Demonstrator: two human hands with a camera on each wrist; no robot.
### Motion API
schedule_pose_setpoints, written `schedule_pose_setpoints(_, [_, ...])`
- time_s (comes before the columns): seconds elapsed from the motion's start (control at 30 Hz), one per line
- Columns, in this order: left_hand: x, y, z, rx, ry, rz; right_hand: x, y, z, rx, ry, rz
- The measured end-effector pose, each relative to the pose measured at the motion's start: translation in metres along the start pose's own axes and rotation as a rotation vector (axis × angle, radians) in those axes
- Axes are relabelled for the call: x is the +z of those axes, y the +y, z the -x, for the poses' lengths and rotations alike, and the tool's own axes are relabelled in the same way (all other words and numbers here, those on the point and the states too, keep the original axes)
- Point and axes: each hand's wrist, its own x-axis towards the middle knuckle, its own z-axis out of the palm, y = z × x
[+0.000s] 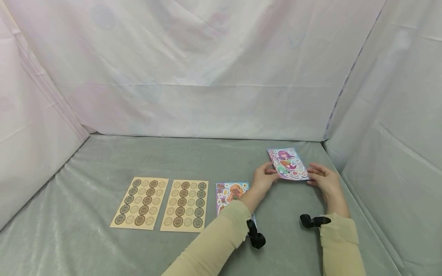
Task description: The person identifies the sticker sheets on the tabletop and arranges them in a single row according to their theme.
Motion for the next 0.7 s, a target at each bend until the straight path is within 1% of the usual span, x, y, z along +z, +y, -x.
schedule_pose_setpoints(0.1, [-0.001, -0.001, 0.000, 0.012, -0.008, 0.052, 0.002, -0.001, 0.003, -0.017, 0.002, 0.010])
schedule_pose_setpoints(0.23, [-0.003, 0.000, 0.001, 0.034, -0.017, 0.099, 0.006, -0.002, 0.004, -0.009, 0.027, 0.039])
schedule_pose_setpoints(0.4, [-0.006, 0.002, 0.003, 0.017, -0.030, 0.127, 0.008, -0.003, 0.005, 0.016, 0.055, 0.046])
schedule_pose_setpoints(0.47, [-0.006, 0.003, 0.004, 0.008, -0.044, 0.156, 0.007, -0.004, 0.006, 0.015, 0.050, 0.030])
schedule_pose_setpoints(0.63, [-0.008, 0.006, 0.007, 0.001, -0.096, 0.245, 0.002, -0.006, 0.013, -0.005, 0.004, -0.005])
schedule_pose_setpoints(0.7, [-0.008, 0.006, 0.009, -0.002, -0.113, 0.257, 0.000, -0.007, 0.016, -0.011, -0.011, -0.023])
